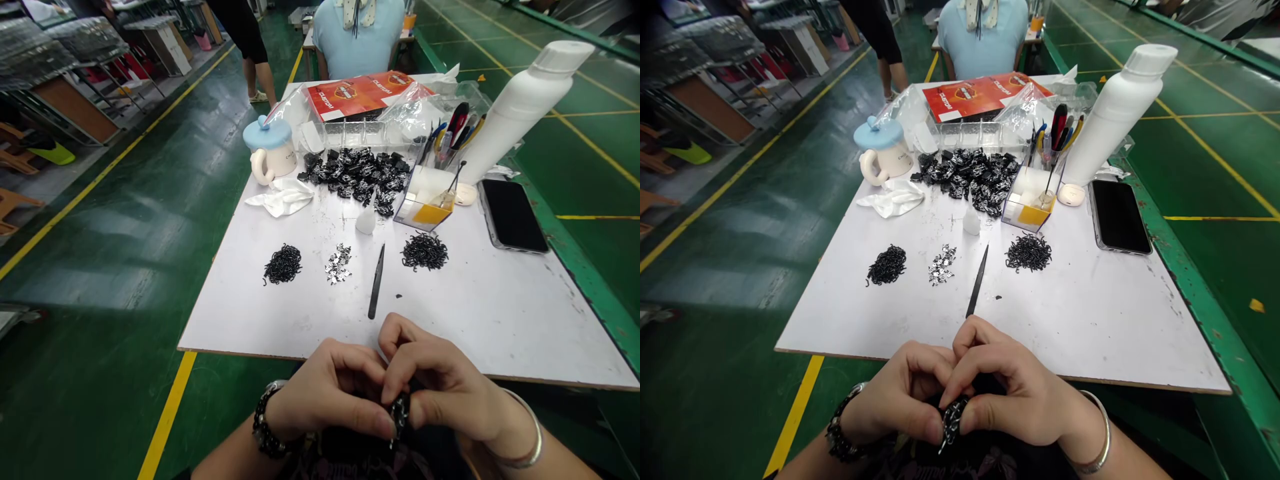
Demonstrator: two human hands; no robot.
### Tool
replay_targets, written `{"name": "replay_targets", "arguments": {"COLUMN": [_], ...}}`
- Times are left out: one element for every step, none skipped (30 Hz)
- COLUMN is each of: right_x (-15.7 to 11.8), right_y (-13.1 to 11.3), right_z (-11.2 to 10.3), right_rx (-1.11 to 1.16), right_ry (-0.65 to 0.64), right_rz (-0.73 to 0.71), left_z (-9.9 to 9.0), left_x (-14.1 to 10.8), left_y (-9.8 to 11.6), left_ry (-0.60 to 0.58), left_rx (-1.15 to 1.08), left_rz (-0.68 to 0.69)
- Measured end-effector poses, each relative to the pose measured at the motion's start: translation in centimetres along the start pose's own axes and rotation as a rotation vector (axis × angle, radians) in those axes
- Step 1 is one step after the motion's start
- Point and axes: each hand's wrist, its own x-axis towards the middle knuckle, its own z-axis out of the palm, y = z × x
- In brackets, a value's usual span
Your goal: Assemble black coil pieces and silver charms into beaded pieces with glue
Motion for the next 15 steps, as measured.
{"name": "replay_targets", "arguments": {"right_x": [0.0, 0.0, 0.0, 0.0, 0.0, 0.0, 0.0, 0.0, 0.0, 0.0, 0.0, 0.1, 0.1, 0.1, 0.0], "right_y": [0.2, 0.4, 0.5, 0.7, 0.9, 1.0, 1.1, 1.2, 1.2, 1.0, 0.8, 0.5, 0.1, -0.3, -0.7], "right_z": [0.1, 0.2, 0.3, 0.4, 0.4, 0.5, 0.5, 0.5, 0.6, 0.6, 0.7, 0.8, 0.8, 0.8, 0.6], "right_rx": [0.026, 0.053, 0.079, 0.101, 0.118, 0.125, 0.121, 0.111, 0.099, 0.088, 0.079, 0.072, 0.056, 0.021, -0.040], "right_ry": [0.015, 0.029, 0.039, 0.048, 0.056, 0.068, 0.083, 0.100, 0.113, 0.121, 0.124, 0.125, 0.125, 0.127, 0.124], "right_rz": [-0.005, -0.007, -0.005, -0.001, 0.004, 0.010, 0.016, 0.025, 0.039, 0.058, 0.081, 0.104, 0.117, 0.118, 0.107], "left_z": [0.0, 0.0, 0.0, 0.0, 0.0, -0.1, -0.1, 0.0, 0.0, 0.1, 0.3, 0.5, 0.6, 0.8, 1.0], "left_x": [0.0, 0.0, 0.0, 0.0, 0.0, 0.0, 0.1, 0.2, 0.4, 0.5, 0.7, 0.9, 1.1, 1.2, 1.3], "left_y": [0.0, 0.0, -0.1, -0.1, -0.2, -0.3, -0.4, -0.6, -0.8, -1.0, -1.2, -1.5, -1.7, -1.9, -2.1], "left_ry": [0.013, 0.026, 0.035, 0.039, 0.040, 0.038, 0.035, 0.030, 0.026, 0.019, 0.012, 0.000, -0.018, -0.039, -0.059], "left_rx": [-0.013, -0.027, -0.040, -0.056, -0.074, -0.097, -0.125, -0.157, -0.195, -0.238, -0.284, -0.328, -0.366, -0.402, -0.438], "left_rz": [-0.005, -0.012, -0.018, -0.022, -0.027, -0.033, -0.034, -0.027, -0.016, 0.002, 0.023, 0.043, 0.058, 0.069, 0.074]}}
